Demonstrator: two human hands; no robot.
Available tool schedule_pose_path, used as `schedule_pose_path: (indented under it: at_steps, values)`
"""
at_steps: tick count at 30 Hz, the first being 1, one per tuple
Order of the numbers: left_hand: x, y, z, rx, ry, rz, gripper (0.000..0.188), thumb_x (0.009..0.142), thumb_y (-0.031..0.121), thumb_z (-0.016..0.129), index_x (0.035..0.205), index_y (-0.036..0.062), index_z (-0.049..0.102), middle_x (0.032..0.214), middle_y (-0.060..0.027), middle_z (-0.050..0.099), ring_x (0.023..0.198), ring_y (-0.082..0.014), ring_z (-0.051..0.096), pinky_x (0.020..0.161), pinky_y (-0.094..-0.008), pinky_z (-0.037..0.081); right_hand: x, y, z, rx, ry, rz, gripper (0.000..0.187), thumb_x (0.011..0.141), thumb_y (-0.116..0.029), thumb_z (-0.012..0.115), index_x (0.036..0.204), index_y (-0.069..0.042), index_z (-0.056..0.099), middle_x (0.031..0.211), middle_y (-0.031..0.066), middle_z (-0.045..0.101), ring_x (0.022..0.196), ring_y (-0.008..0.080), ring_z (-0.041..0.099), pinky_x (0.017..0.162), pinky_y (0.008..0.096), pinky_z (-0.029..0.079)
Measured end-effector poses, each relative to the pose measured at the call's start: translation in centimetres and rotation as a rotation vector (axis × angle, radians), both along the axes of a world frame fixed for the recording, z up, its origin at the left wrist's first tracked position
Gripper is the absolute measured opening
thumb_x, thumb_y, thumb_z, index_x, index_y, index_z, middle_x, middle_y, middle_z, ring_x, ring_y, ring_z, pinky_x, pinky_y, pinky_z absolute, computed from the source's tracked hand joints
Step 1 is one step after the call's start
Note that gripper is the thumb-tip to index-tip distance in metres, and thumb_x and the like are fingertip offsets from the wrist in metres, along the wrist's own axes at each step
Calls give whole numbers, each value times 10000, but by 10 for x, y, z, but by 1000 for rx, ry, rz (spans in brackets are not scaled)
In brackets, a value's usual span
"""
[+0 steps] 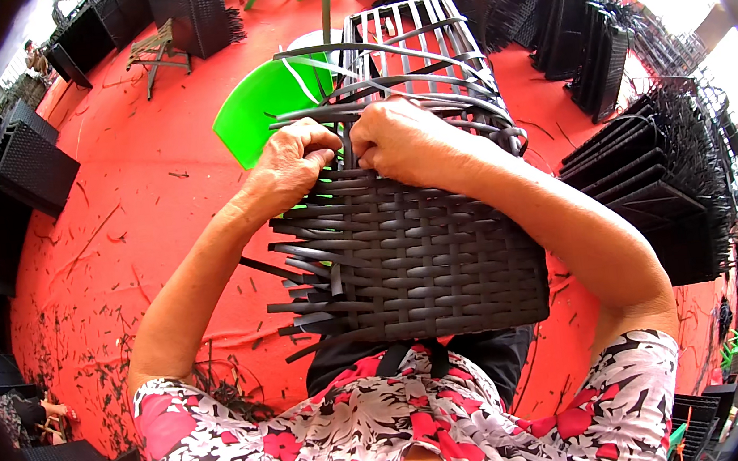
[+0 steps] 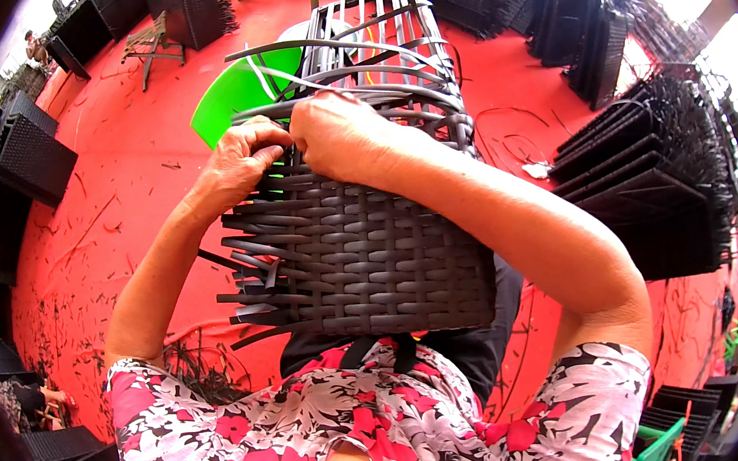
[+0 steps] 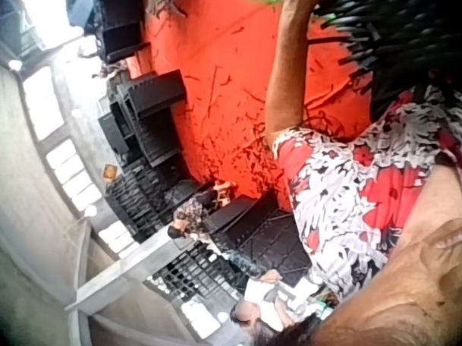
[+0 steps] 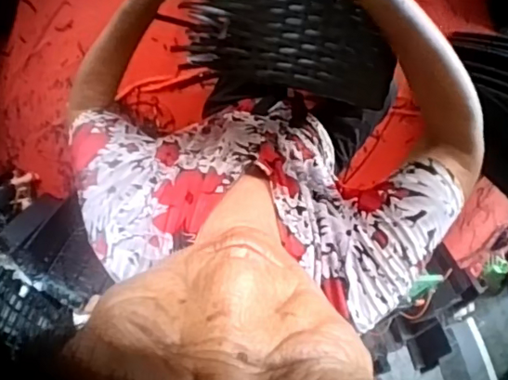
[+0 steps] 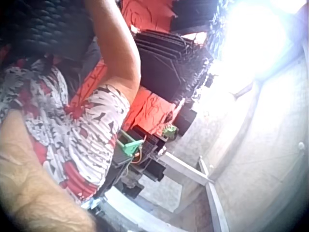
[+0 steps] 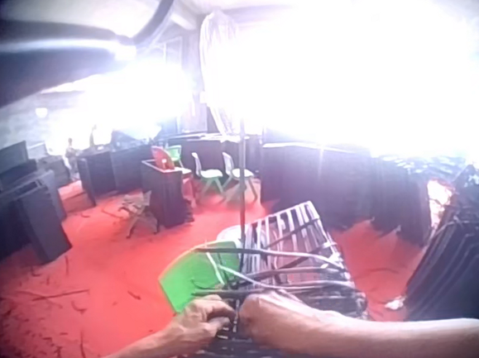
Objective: The person weaves black plastic strips through a metal frame to create the side of a chair.
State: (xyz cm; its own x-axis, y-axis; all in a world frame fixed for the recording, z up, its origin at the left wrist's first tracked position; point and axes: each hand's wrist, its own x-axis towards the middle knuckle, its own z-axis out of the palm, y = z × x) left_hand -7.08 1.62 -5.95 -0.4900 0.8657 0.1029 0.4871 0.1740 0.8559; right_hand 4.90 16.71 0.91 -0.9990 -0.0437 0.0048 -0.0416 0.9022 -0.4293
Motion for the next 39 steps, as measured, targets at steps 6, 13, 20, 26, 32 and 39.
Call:
schedule_pose_path:
  at_steps: [6,13,20,26,32,39]
  values:
    - [4,-7,5,45,-16,-34,213,835,41,632,1039,-16,652,1045,-109,635,967,-199,589,858,-310,462,7,-9,33,165,-28,-89,162,681,-27,591,792,49,682,785,259,649,750,385,665,685,443,527]
    - [18,-5,38,191,47,-162,254,840,133,697,1050,-3,654,954,-66,658,846,-126,573,765,-265,465,4,3,12,-195,237,35,100,731,-26,565,688,0,652,613,256,557,637,381,632,578,429,481]
    - [-20,-58,51,-19,-82,55,147,851,134,622,763,22,655,628,-6,584,558,-48,487,514,-208,373,98,-41,16,512,74,275,393,841,-292,609,1093,8,571,1104,163,570,1076,347,533,886,528,441]
    - [-109,-239,-76,167,-282,660,187,881,121,612,705,62,597,606,-3,535,565,-78,507,591,-236,451,138,-27,9,346,127,215,451,896,-324,565,1236,-28,548,1329,145,497,1303,325,380,1065,548,255]
    - [-15,-168,25,407,-92,588,270,935,250,608,1067,18,640,915,-61,674,930,-141,621,862,-295,478,135,-26,5,220,270,196,306,816,-236,655,1026,-15,621,1094,133,618,1137,306,524,971,464,382]
    - [70,-39,64,12,564,-323,761,830,517,627,1346,-2,418,1380,-210,432,1308,-342,396,1082,-438,319,124,9,13,390,428,-189,432,774,-274,712,1085,12,622,1137,130,618,1128,302,510,958,442,362]
